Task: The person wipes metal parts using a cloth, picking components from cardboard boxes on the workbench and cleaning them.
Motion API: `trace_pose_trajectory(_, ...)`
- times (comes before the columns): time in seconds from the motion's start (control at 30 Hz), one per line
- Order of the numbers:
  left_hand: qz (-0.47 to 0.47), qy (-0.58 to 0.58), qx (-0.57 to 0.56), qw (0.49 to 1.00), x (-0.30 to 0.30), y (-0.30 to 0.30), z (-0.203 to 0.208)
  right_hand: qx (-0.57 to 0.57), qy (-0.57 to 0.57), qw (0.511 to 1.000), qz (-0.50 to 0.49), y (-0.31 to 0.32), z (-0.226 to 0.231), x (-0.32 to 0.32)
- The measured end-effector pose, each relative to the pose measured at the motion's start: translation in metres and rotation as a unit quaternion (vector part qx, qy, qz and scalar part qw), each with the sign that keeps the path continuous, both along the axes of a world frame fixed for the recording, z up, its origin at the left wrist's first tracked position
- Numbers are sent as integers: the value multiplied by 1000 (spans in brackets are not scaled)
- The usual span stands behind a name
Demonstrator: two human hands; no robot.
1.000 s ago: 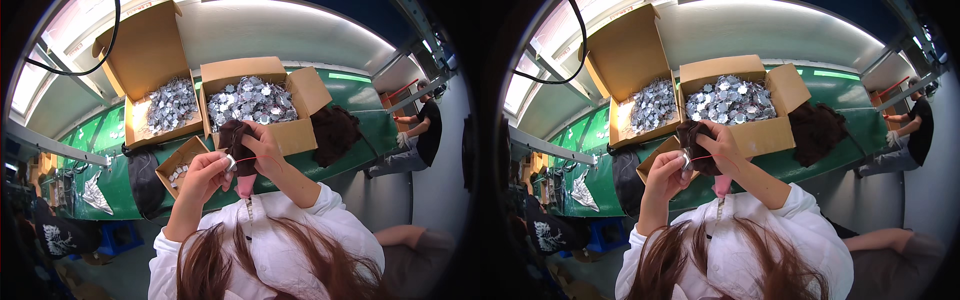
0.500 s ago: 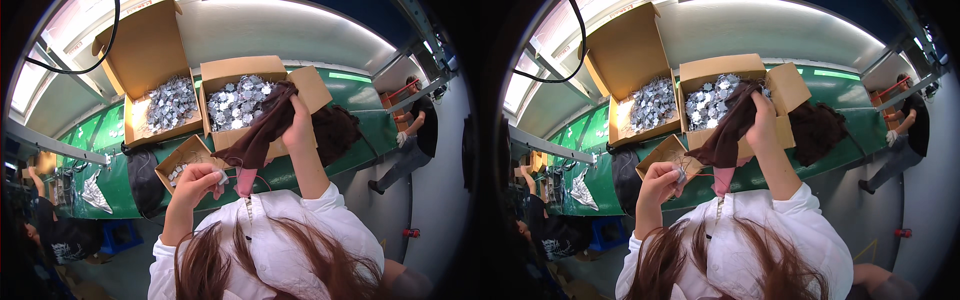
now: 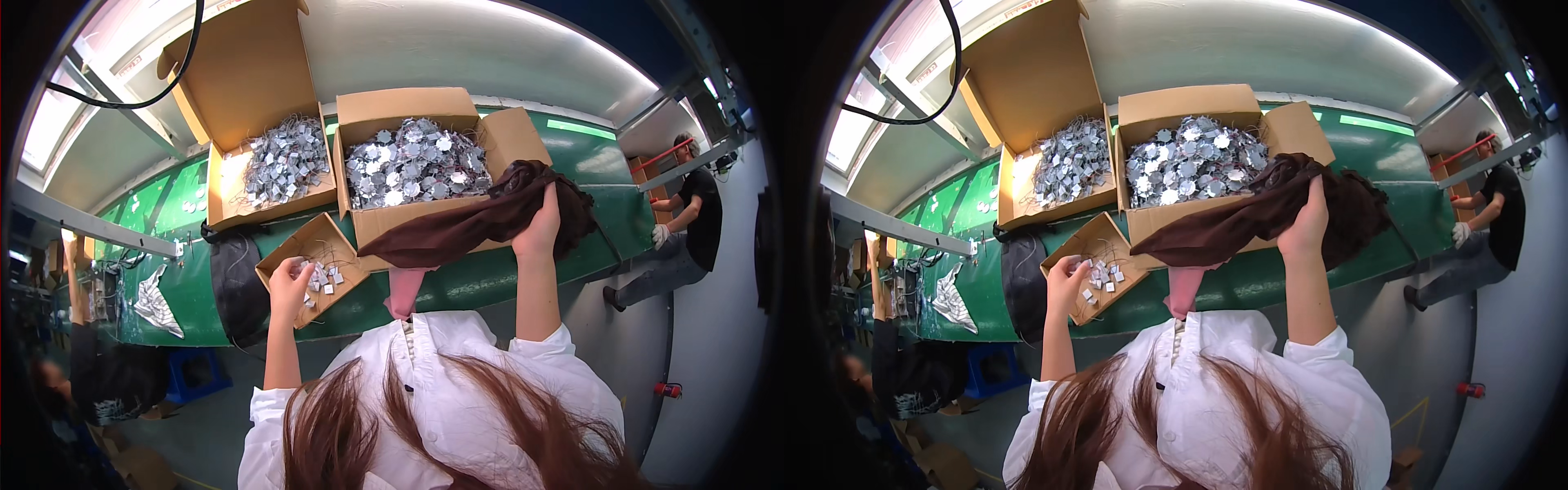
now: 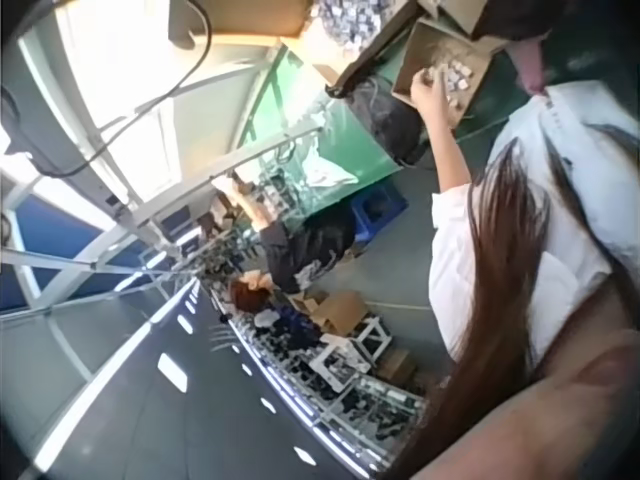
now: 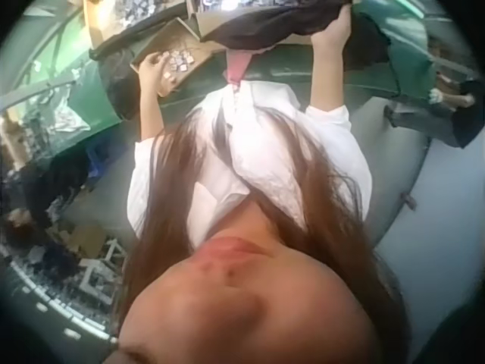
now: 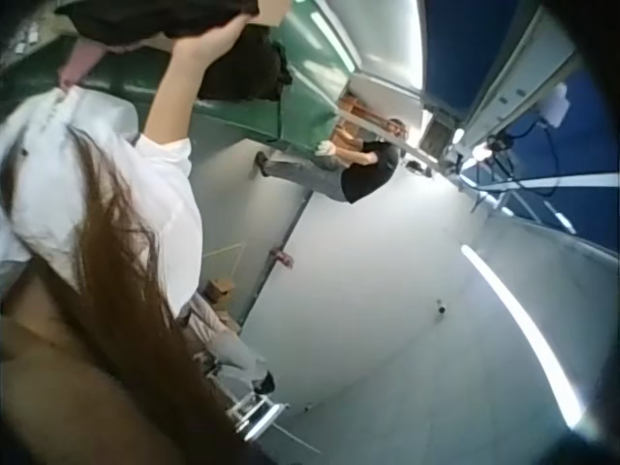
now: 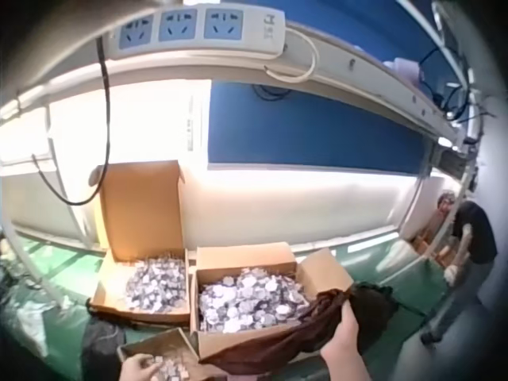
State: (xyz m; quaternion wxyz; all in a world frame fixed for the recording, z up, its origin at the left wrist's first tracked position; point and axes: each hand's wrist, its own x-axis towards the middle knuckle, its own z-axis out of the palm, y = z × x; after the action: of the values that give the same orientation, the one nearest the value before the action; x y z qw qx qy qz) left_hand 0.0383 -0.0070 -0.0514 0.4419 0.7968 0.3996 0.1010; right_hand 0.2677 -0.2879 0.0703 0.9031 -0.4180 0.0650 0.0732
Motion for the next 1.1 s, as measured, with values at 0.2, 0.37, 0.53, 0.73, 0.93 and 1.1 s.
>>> trace_pose_trajectory(0.2, -133, -94, 6, 987, 58, -26, 45, -517, -390, 761, 40, -36, 52, -19)
trace_pose_trajectory(0.37, -191, -134, 27, 972, 90, -45, 48, -611, -460, 640, -80, -58, 75, -17)
trace_pose_trajectory(0.53, -249, -97, 55, 962, 116, -70, 55, -642, -322, 693, 64, -85, 69, -15)
trace_pose_trajectory(0.73, -270, -69, 94, 956, 151, -84, 53, -597, -237, 765, 41, -124, 40, 4)
trace_pose_trajectory(0.93, -221, -117, 228, 941, 206, -80, 41, -324, -8, 945, 35, -145, 26, 22)
trace_pose_trajectory(1.1, -195, -144, 335, 910, 250, -80, 25, -330, -41, 930, 159, -163, -2, 40)
